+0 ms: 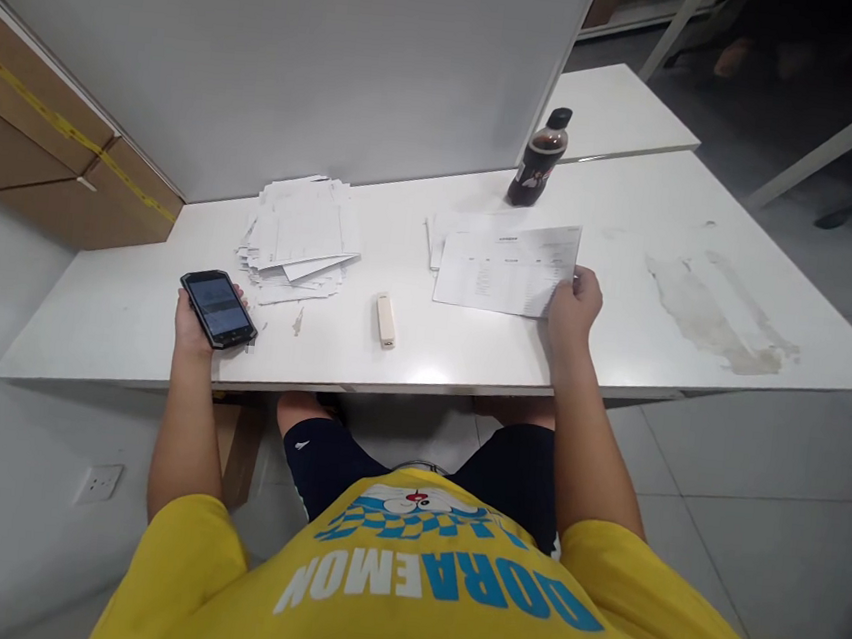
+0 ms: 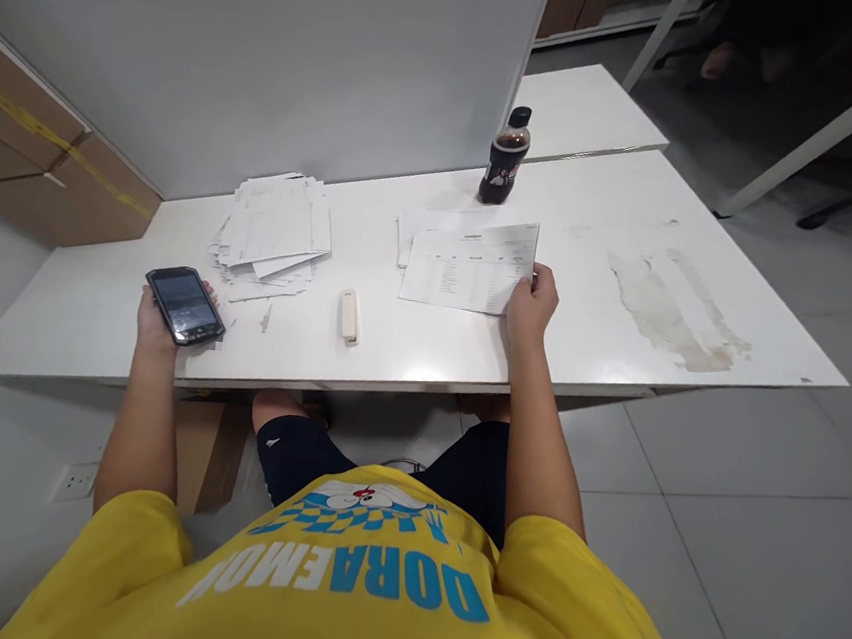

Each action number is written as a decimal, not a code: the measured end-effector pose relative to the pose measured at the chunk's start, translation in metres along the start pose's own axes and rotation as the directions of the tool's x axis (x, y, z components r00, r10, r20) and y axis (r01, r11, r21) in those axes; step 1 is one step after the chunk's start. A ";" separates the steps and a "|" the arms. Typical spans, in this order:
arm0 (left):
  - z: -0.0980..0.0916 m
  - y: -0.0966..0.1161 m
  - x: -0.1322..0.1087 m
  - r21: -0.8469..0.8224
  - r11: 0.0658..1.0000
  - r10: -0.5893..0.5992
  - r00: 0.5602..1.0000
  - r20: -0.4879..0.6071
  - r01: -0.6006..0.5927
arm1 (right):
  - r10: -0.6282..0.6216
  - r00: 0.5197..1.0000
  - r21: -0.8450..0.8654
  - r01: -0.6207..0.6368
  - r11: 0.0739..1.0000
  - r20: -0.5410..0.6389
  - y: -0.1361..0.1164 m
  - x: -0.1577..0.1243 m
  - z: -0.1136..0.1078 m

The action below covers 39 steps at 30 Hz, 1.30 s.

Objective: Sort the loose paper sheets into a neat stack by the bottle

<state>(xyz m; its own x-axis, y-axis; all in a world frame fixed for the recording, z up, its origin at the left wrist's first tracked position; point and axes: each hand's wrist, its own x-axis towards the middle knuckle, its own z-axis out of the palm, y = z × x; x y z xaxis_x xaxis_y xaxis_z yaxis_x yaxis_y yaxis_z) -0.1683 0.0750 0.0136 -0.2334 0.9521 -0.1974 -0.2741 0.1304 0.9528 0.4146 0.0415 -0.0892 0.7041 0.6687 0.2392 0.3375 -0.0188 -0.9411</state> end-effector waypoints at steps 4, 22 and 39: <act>-0.005 -0.002 0.001 0.038 0.999 -0.015 1.000 0.012 0.014 | -0.009 1.000 -0.003 0.009 1.000 0.006 0.003 0.001 0.000; -0.011 -0.017 0.011 0.256 0.940 0.303 0.894 -0.331 -0.224 | 0.029 1.000 0.020 -0.029 0.999 0.007 0.005 -0.002 -0.003; 0.010 0.035 0.059 0.560 0.829 0.164 0.952 -0.260 0.010 | 0.164 0.985 -0.017 -0.163 0.986 0.061 -0.021 0.044 0.022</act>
<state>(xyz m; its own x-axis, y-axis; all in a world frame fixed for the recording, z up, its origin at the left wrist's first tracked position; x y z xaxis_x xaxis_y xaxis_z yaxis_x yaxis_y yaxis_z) -0.1824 0.1382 0.0377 -0.5092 0.8557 -0.0918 0.2928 0.2725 0.9165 0.4251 0.0877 -0.0636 0.7105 0.7005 0.0665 0.2284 -0.1401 -0.9634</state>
